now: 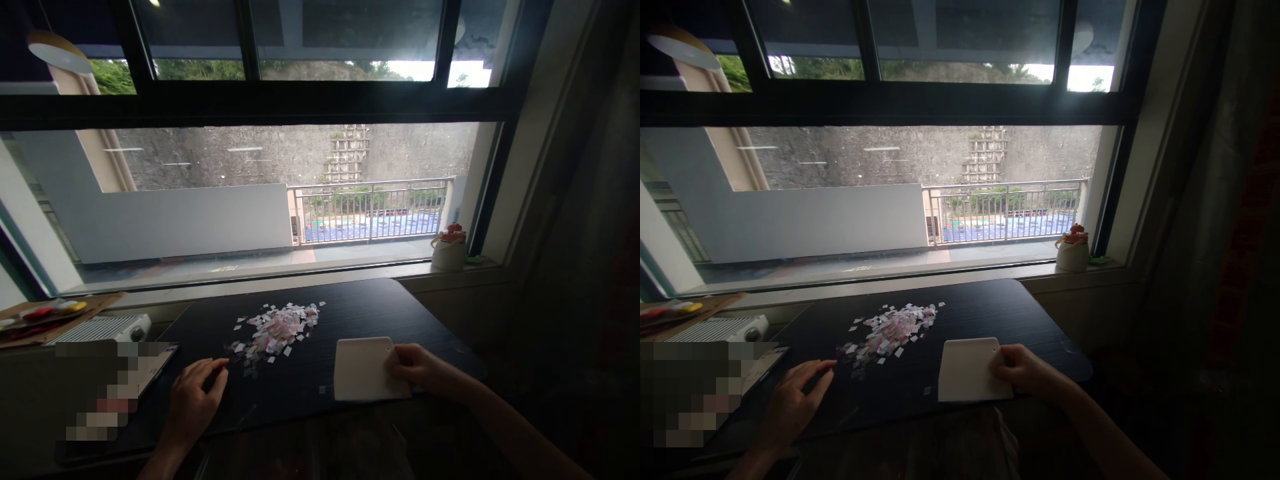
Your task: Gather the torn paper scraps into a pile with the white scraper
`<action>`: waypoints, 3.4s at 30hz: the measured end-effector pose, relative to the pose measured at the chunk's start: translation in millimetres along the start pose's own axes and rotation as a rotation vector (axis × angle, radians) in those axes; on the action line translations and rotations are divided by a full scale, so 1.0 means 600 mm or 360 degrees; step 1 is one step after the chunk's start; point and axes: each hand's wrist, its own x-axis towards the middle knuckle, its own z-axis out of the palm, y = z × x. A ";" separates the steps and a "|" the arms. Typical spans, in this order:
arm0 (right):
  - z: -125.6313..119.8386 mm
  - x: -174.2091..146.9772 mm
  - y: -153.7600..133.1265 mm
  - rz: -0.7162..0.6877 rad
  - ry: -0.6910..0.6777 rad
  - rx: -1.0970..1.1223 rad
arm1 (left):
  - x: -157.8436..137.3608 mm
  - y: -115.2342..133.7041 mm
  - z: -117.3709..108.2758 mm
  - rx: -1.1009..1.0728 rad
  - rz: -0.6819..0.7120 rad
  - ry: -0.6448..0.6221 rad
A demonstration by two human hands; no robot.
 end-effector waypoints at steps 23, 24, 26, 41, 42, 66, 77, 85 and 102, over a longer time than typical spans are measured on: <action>0.013 0.044 -0.006 -0.0132 -0.0045 -0.0044 | -0.001 -0.004 0.003 0.0004 0.0006 0.0001; 0.010 0.042 -0.006 -0.0137 -0.0037 -0.0047 | -0.001 -0.004 0.003 -0.0002 0.0019 0.0007; 0.006 0.041 -0.004 -0.0152 0.0004 -0.0053 | -0.001 -0.004 0.004 -0.0007 0.0031 0.0011; 0.001 0.031 -0.006 -0.0030 -0.0237 -0.0023 | -0.002 -0.006 0.003 0.0005 0.0021 -0.0005; 0.002 0.033 -0.005 -0.0041 -0.0222 -0.0015 | -0.002 -0.006 0.003 -0.0001 0.0017 -0.0003; 0.015 0.042 -0.002 0.0005 -0.0189 0.0051 | -0.002 -0.005 0.001 0.0023 0.0029 0.0015; -0.001 0.021 -0.021 -0.0001 -0.0349 -0.0172 | -0.002 -0.006 0.003 0.0011 0.0012 -0.0003; 0.024 0.043 -0.021 -0.0205 -0.0153 -0.0153 | -0.001 -0.005 0.003 0.0007 0.0019 0.0000; 0.105 0.148 -0.007 -0.0566 0.0274 -0.0210 | -0.017 0.007 0.012 0.0238 0.0443 0.0067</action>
